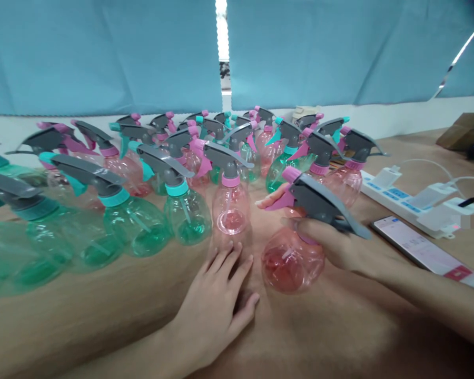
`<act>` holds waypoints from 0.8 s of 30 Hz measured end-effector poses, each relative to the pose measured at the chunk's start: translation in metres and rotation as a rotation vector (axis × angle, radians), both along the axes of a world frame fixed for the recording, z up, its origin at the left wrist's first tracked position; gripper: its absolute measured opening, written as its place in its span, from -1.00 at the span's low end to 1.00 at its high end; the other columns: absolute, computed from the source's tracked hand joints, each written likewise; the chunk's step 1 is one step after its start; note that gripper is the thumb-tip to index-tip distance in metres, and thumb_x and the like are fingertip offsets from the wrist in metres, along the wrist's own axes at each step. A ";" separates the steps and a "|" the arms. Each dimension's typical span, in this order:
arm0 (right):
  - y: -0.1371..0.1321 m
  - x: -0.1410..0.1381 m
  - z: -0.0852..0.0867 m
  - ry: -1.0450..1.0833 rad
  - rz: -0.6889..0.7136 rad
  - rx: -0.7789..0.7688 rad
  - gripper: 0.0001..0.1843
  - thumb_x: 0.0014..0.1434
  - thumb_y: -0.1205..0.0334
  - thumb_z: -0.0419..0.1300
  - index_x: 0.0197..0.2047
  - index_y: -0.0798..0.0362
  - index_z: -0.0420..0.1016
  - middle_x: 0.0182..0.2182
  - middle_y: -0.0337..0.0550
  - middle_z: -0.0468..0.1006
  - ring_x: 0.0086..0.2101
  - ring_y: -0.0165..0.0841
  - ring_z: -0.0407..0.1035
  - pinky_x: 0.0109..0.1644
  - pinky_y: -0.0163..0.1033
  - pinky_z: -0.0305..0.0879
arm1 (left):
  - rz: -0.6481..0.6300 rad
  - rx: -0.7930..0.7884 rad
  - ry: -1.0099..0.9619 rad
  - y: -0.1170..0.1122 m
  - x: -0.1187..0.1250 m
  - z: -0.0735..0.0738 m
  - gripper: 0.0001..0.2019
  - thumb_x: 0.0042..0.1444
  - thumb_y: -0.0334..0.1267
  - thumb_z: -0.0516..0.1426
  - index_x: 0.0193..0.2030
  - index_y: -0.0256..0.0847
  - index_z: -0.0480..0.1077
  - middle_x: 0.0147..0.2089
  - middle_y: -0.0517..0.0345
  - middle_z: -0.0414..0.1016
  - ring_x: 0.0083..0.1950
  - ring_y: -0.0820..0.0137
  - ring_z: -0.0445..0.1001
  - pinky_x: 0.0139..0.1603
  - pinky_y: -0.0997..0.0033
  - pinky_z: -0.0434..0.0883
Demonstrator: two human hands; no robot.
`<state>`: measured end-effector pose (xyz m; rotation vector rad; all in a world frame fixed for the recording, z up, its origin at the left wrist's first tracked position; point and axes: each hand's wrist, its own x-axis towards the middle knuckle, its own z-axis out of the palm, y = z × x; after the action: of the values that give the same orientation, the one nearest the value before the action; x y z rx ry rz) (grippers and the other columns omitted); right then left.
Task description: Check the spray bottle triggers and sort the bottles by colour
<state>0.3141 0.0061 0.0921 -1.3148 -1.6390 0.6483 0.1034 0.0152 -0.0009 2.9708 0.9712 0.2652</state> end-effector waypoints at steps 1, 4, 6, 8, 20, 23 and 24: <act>0.001 0.000 0.000 0.013 0.016 -0.007 -0.76 -0.06 0.33 0.07 -0.60 -0.04 0.04 -0.62 -0.31 0.08 -0.57 -0.38 0.12 -0.48 -0.24 0.15 | 0.001 0.003 -0.004 0.000 0.000 0.000 -0.51 0.24 -0.12 0.08 0.26 -0.31 0.28 0.34 -0.18 0.21 0.31 0.01 0.22 0.20 -0.10 0.27; 0.001 0.003 -0.007 0.037 0.065 -0.048 -0.86 0.03 0.31 0.08 -0.52 -0.06 0.24 -0.62 -0.29 0.21 -0.49 -0.31 0.27 -0.38 -0.20 0.26 | 0.002 0.015 -0.002 -0.001 0.000 -0.001 -0.51 0.23 -0.13 0.10 0.25 -0.32 0.30 0.32 -0.21 0.23 0.29 -0.01 0.24 0.19 -0.11 0.28; 0.000 0.006 -0.011 0.045 0.076 -0.092 -0.88 0.09 0.30 0.07 -0.47 -0.06 0.33 -0.61 -0.27 0.28 -0.48 -0.29 0.31 -0.38 -0.18 0.26 | 0.000 0.019 -0.007 -0.001 -0.001 -0.002 -0.50 0.23 -0.12 0.10 0.25 -0.32 0.29 0.32 -0.21 0.23 0.30 -0.01 0.24 0.18 -0.10 0.28; -0.002 0.008 -0.015 0.055 0.072 -0.113 -0.88 0.14 0.26 0.07 -0.43 -0.06 0.36 -0.56 -0.25 0.35 -0.48 -0.28 0.33 -0.39 -0.17 0.26 | -0.003 0.014 -0.020 -0.001 -0.001 -0.002 -0.50 0.24 -0.12 0.08 0.26 -0.32 0.27 0.33 -0.20 0.23 0.31 0.00 0.22 0.20 -0.09 0.27; -0.001 0.008 -0.018 0.128 0.048 -0.082 -0.93 0.07 0.18 0.15 -0.34 -0.06 0.33 -0.37 -0.19 0.51 -0.34 -0.23 0.45 -0.31 -0.14 0.36 | -0.003 -0.009 -0.011 0.000 0.000 -0.002 -0.50 0.23 -0.14 0.09 0.25 -0.34 0.28 0.32 -0.22 0.23 0.31 -0.02 0.22 0.20 -0.10 0.27; -0.001 0.011 -0.024 0.082 0.025 -0.047 -0.94 0.12 0.17 0.16 -0.37 -0.07 0.40 -0.42 -0.22 0.50 -0.40 -0.27 0.42 -0.36 -0.18 0.35 | 0.000 -0.014 0.012 -0.001 0.001 0.001 -0.50 0.22 -0.15 0.10 0.25 -0.34 0.28 0.32 -0.22 0.23 0.31 -0.02 0.22 0.19 -0.10 0.28; -0.001 0.013 -0.026 0.066 0.023 -0.050 -0.92 0.14 0.16 0.16 -0.37 -0.08 0.43 -0.42 -0.22 0.50 -0.40 -0.27 0.42 -0.34 -0.18 0.36 | 0.001 -0.016 0.012 -0.001 0.001 0.001 -0.50 0.22 -0.15 0.09 0.25 -0.33 0.28 0.33 -0.21 0.22 0.32 -0.01 0.21 0.19 -0.10 0.28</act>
<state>0.3267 0.0054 0.0662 -1.2980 -1.5955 0.7437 0.1040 0.0145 0.0001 2.9609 0.9707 0.2385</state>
